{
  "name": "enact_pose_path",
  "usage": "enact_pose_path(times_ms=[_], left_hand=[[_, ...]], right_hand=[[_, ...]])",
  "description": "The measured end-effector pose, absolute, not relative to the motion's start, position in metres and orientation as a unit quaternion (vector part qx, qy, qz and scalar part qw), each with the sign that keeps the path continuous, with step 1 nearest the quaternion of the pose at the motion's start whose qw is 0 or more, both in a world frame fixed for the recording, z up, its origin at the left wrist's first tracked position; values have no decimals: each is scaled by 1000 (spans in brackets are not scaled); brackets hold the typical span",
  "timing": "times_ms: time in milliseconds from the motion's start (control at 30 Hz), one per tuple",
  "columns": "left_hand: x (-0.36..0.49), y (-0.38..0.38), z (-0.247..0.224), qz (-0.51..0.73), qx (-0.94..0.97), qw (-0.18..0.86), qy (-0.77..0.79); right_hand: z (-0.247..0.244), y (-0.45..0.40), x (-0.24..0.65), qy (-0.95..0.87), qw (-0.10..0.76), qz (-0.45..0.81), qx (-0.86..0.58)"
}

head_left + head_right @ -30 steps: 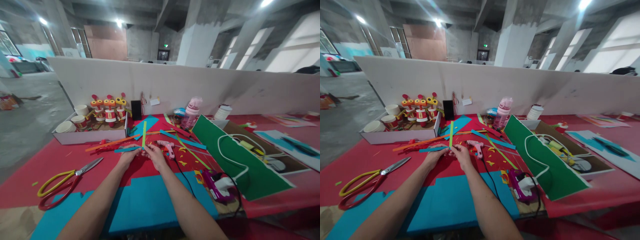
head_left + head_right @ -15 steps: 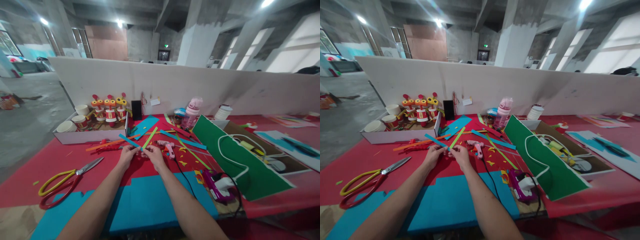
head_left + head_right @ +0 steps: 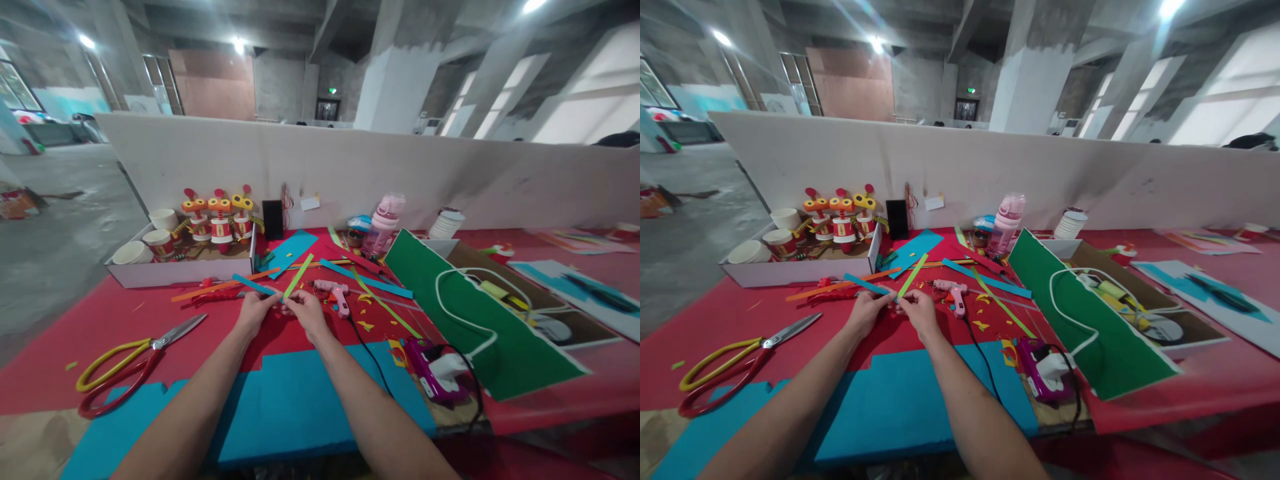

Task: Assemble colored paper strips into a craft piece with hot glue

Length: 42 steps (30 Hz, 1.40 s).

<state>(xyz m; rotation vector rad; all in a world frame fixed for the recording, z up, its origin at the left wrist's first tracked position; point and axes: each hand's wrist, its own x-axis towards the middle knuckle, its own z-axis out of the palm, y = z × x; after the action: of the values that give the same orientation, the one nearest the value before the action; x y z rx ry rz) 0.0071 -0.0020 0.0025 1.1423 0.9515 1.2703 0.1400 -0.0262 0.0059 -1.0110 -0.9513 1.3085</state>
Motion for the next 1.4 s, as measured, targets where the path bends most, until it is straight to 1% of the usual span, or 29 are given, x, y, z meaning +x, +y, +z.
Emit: enact_pose_path(times_ms=[167,333,467,600,767,867,1067,1267,1400], left_hand=[[6,-2,5,548,465,582,380],[8,-3,5,513,506,579,381],[9,-2,4,511,524,557,393],[7,-1,4,509,534,541,405],[7,-1,4,501,524,569,388],[9,-2,3,495,521,586,374],[7,-1,4,508,525,566,382],[6,-2,5,498,521,577,384],[7,-3,5,496,523,578,383]], right_hand=[[3,-24,141,-388,591,564,-426],[3,-24,141,-366,617,577,-389],[3,-24,140,-367,610,594,-376],[-1,-22,142,-370,592,590,-405],[0,-22,142,-361,595,580,-423],[2,-24,139,-360,601,589,-402],[0,-23,139,-399,588,611,-349],[0,-21,142,-357,611,611,-355],[1,-23,142,-353,613,624,-333]])
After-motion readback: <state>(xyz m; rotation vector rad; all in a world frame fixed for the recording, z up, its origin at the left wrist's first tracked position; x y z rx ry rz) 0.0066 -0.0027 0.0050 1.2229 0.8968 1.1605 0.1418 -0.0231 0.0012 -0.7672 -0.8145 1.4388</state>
